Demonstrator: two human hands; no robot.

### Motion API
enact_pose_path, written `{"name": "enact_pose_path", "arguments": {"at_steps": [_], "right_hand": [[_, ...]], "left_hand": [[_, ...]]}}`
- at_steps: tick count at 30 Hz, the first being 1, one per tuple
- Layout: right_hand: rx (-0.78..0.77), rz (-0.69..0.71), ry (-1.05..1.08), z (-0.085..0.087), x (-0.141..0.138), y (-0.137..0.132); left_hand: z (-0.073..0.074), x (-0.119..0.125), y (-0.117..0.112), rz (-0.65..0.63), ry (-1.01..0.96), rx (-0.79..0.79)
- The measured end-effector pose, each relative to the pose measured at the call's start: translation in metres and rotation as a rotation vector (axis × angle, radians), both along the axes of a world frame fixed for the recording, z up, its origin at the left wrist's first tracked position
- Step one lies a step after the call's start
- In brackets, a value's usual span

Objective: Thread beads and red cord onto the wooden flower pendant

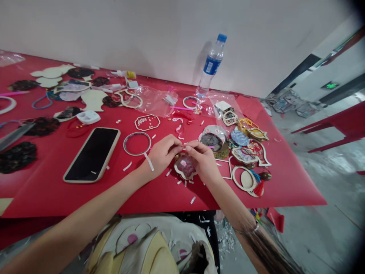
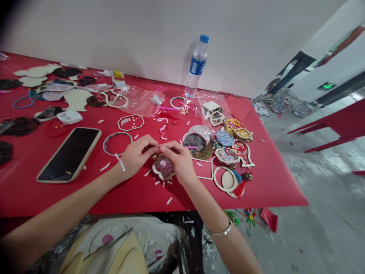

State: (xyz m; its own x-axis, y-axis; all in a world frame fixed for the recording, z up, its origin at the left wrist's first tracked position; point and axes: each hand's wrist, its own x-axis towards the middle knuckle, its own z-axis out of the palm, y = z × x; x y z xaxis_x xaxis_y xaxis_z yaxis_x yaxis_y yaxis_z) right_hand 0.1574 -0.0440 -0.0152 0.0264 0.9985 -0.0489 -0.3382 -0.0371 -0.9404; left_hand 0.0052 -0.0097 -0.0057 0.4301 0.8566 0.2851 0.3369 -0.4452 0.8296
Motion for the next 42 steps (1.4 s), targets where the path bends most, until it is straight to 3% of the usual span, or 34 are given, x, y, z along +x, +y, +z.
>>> {"name": "enact_pose_path", "arguments": {"at_steps": [8, 18, 33, 42], "right_hand": [[-0.086, 0.058, 0.093, -0.004, 0.001, 0.002], [-0.14, -0.023, 0.167, -0.001, -0.001, 0.003], [0.068, -0.158, -0.146, 0.002, 0.005, -0.001], [0.151, -0.197, -0.288, 0.004, 0.005, -0.003]], "left_hand": [[0.0, 0.001, 0.001, -0.067, 0.053, 0.033], [-0.003, 0.003, -0.002, -0.082, 0.072, 0.021], [-0.003, 0.001, -0.001, 0.058, 0.018, 0.067], [-0.003, 0.0, -0.001, 0.043, 0.018, 0.082]]}}
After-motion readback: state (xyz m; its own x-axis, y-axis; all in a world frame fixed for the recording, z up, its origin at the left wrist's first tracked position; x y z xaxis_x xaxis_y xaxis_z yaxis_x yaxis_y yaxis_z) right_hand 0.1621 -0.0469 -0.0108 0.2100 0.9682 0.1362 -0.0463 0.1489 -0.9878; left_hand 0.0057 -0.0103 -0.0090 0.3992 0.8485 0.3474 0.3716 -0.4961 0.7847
